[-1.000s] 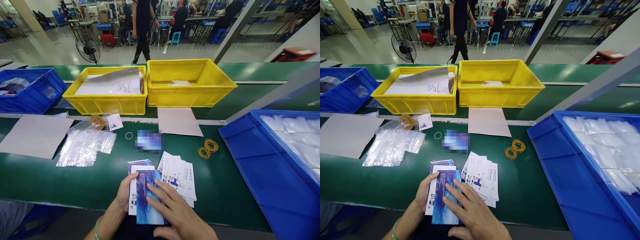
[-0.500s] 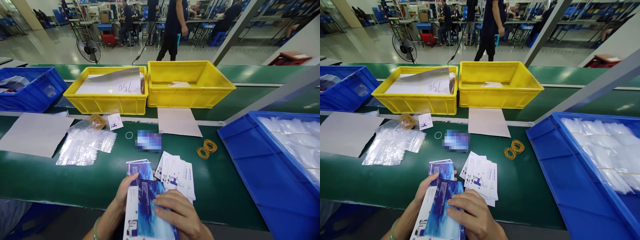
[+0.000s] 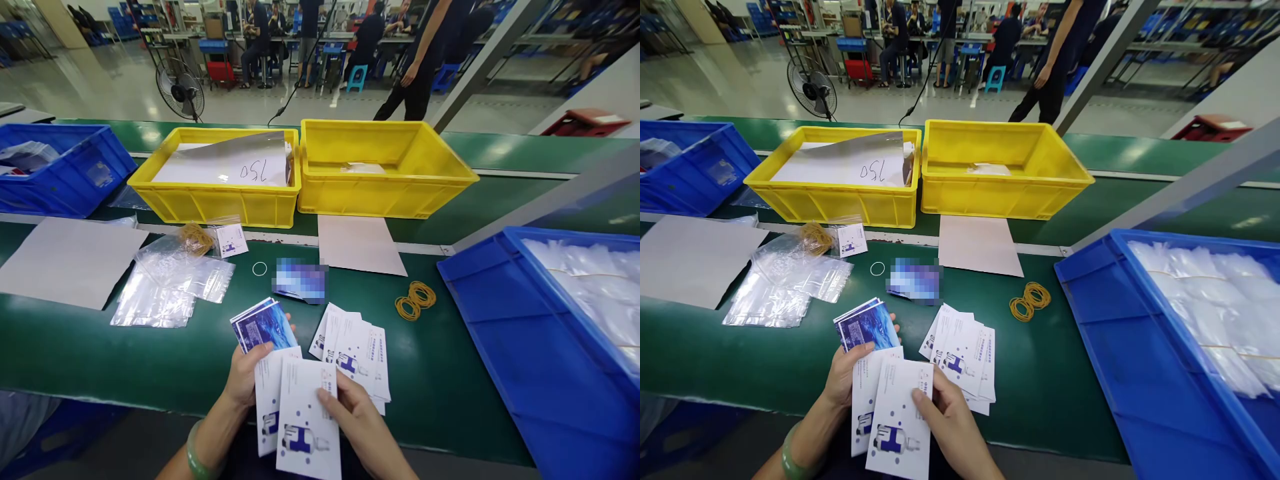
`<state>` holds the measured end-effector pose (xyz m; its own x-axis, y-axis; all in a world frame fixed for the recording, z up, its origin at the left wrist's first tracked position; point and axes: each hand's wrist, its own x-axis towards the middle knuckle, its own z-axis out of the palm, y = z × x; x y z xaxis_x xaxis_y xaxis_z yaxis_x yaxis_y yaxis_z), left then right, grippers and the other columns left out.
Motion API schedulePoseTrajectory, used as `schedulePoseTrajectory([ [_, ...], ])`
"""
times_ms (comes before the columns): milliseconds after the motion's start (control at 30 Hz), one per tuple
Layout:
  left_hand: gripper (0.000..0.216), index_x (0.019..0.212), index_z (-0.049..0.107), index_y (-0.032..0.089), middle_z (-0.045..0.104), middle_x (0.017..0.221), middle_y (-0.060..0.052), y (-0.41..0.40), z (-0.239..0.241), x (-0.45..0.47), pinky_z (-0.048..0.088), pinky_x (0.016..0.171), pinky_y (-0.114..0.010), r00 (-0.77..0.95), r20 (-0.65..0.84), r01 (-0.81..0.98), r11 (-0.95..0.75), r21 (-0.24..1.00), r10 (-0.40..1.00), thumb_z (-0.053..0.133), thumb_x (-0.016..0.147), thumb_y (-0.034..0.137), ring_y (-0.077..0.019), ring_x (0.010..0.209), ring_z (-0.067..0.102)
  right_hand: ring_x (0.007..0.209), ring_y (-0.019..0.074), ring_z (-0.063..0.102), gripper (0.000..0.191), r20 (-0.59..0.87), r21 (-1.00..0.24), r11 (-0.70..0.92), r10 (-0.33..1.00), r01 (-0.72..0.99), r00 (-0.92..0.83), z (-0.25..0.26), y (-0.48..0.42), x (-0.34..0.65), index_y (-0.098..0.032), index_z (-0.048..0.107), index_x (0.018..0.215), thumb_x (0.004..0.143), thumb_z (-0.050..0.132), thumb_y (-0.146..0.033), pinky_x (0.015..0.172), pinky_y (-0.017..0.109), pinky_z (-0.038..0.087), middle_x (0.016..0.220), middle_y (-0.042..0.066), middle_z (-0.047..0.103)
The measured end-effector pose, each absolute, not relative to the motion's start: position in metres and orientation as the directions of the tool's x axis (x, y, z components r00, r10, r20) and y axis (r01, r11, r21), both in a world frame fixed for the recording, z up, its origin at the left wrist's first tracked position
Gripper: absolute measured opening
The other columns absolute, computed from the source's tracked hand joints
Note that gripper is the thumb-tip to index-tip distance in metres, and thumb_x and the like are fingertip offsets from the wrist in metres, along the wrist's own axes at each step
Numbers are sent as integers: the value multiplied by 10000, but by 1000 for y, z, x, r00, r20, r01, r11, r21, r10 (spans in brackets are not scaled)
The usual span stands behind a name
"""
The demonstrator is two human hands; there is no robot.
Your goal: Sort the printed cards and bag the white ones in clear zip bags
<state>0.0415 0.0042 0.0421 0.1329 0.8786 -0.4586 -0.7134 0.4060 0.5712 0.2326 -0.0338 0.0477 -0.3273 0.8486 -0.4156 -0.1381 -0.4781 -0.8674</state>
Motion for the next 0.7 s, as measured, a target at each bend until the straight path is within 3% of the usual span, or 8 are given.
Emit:
schedulePoseTrajectory([
  [233, 552, 1234, 663, 143, 728, 1163, -132, 7, 47, 49, 508, 950, -430, 26, -459, -696, 345, 630, 888, 775, 709, 271, -351, 1100, 655, 938, 257, 715, 335, -398, -861, -476, 849, -178, -348, 40, -30, 222, -222, 712, 1069, 874, 659, -490, 846, 400, 573, 1027, 78, 766],
  [367, 582, 1253, 645, 115, 733, 1137, -151, 12, 43, 41, 467, 1014, -494, 116, -505, -797, 384, 467, 855, 709, 732, 367, -375, 1081, 663, 906, 288, 720, 389, -405, -890, -421, 906, -175, -121, 46, -24, 255, -198, 683, 1085, 849, 680, -508, 798, 434, 599, 1021, 111, 757],
  [467, 593, 1250, 641, 100, 716, 1169, -166, 15, 41, 34, 456, 1024, -522, 225, -483, -829, 427, 362, 846, 640, 752, 422, -389, 1081, 661, 998, 343, 698, 503, -407, -913, -408, 912, 18, 48, 35, -16, 285, -184, 573, 1220, 877, 610, -550, 804, 497, 599, 1159, 174, 701],
  [500, 571, 1235, 647, 92, 722, 1151, -168, 16, 41, 33, 461, 1019, -520, 250, -488, -820, 451, 352, 836, 630, 761, 409, -386, 1078, 663, 1066, 375, 667, 554, -351, -913, -371, 926, 169, 137, 29, -14, 292, -180, 531, 1274, 878, 593, -562, 830, 540, 584, 1224, 198, 664],
  [567, 471, 1151, 679, 78, 752, 1043, -164, 15, 41, 34, 493, 988, -494, 274, -552, -784, 516, 346, 787, 630, 780, 362, -364, 1033, 686, 1234, 430, 550, 657, -69, -819, -191, 969, 540, 239, 17, -13, 298, -171, 440, 1394, 877, 587, -549, 927, 626, 514, 1368, 230, 555],
  [633, 320, 1018, 707, 73, 769, 889, -142, 13, 41, 39, 547, 909, -456, 227, -652, -738, 564, 369, 723, 645, 796, 295, -323, 897, 728, 1372, 424, 404, 677, 244, -600, 108, 968, 792, 53, 11, -15, 293, -196, 357, 1482, 902, 593, -454, 1010, 639, 452, 1488, 212, 441],
  [700, 208, 929, 708, 70, 764, 776, -122, 11, 41, 45, 582, 828, -425, 175, -714, -699, 596, 395, 678, 660, 804, 229, -285, 758, 740, 1439, 362, 323, 577, 376, -406, 450, 875, 795, -304, 15, -18, 281, -238, 380, 1485, 941, 562, -300, 1027, 553, 480, 1526, 153, 424],
])
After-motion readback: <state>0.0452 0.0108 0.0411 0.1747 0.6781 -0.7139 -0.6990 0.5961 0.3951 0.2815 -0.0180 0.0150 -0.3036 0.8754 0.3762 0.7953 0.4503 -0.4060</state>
